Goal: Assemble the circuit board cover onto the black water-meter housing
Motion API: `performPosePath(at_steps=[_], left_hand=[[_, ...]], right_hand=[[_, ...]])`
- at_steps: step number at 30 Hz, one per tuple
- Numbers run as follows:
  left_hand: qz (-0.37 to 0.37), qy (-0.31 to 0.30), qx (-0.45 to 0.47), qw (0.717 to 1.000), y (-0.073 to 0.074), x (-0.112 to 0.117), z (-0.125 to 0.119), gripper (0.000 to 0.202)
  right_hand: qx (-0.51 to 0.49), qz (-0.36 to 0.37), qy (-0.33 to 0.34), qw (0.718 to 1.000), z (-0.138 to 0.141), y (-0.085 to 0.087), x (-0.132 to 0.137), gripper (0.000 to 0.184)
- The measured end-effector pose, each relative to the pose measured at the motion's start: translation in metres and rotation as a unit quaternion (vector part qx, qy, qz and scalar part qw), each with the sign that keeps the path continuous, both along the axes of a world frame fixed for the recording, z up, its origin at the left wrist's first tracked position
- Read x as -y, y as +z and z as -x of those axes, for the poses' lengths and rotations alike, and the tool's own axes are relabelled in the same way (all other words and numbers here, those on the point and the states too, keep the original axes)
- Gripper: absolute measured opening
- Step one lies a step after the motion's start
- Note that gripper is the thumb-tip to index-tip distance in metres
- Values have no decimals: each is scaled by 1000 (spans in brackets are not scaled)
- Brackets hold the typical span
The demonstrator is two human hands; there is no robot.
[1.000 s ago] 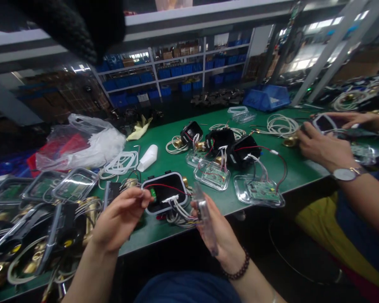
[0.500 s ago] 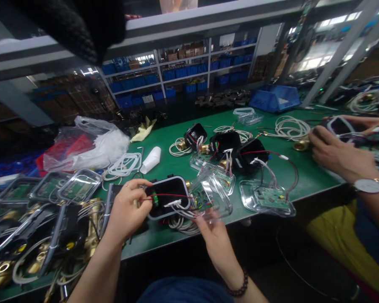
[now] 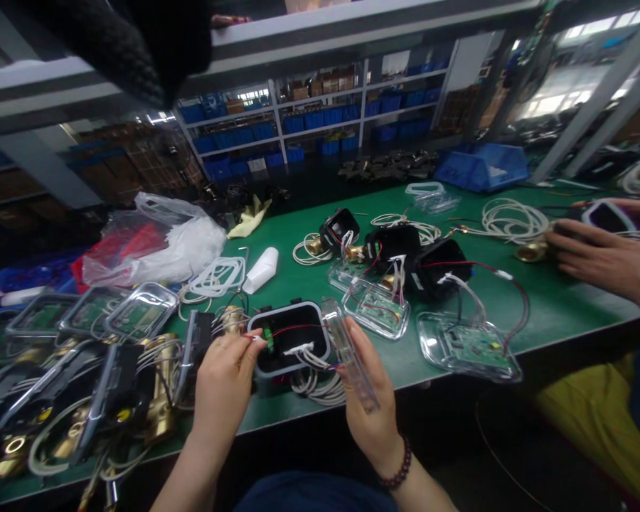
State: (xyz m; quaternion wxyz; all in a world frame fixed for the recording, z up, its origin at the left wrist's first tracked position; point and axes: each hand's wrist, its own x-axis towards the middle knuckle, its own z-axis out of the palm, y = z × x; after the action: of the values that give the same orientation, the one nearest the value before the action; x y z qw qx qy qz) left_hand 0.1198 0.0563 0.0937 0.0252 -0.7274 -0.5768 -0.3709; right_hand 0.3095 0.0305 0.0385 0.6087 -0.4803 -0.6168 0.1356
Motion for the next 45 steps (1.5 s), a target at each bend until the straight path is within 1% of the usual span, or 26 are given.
performPosePath(at_steps=[2,3,5,7,9,10,11,13,15,16,18,20,21,23,25,27,29,31,36,39,42,45], left_hand=[[-28,36,-71,996,-5,-4,-3,30],[-39,51,-92,994,-6,-6,-5,31],[-60,71,-96,991,-10,-10,-9,31],[-84,96,-57,990,-14,-13,-13,27],[-101,117,13,988,-18,-16,-16,20],[-96,118,51,987,-20,-16,-17,17],[-76,111,86,987,-22,-17,-18,20],[1,85,127,988,-24,-19,-18,34],[85,64,137,985,-23,-21,-16,40],[115,55,141,982,-22,-21,-14,41],[152,33,160,975,-17,-21,-11,42],[175,9,192,966,-13,-17,-8,44],[183,-3,207,961,-12,-15,-7,45],[192,-25,222,956,-12,-8,-4,46],[186,-51,213,958,-16,-1,-2,46],[161,-73,192,965,-22,4,0,44],[128,-81,172,973,-28,6,0,42],[104,-75,157,979,-33,7,0,39],[60,-69,126,988,-41,4,-2,38],[33,-80,115,990,-41,3,-2,39],[23,-89,110,990,-41,4,-2,39],[11,-100,117,988,-42,5,-1,40]], right_hand=[[-17,11,0,1000,2,-1,0,46],[-27,19,1,999,2,-2,0,45],[-51,40,-1,998,2,-6,1,44],[-74,56,-4,996,1,-11,1,45],[-82,60,0,995,-1,-15,2,45],[-73,55,2,996,-2,-17,2,44],[-60,47,3,997,-3,-17,2,43],[-29,31,0,999,-4,-17,2,42],[-9,21,2,1000,-3,-13,2,41],[-7,16,9,1000,-3,-10,1,41],[-3,-1,36,999,-2,-2,1,44],[24,-29,74,997,-2,8,3,52],[58,-48,93,993,-3,13,5,56],[162,-85,113,977,-6,25,11,59],[275,-122,109,947,-8,37,18,52],[367,-155,101,912,-9,48,21,41],[425,-181,102,881,-8,57,20,35],[455,-190,106,863,-6,61,16,35],[481,-175,108,852,-6,61,8,36],[487,-165,107,851,-9,60,7,36],[489,-166,102,850,-10,58,6,35],[487,-167,100,851,-10,53,5,34]])
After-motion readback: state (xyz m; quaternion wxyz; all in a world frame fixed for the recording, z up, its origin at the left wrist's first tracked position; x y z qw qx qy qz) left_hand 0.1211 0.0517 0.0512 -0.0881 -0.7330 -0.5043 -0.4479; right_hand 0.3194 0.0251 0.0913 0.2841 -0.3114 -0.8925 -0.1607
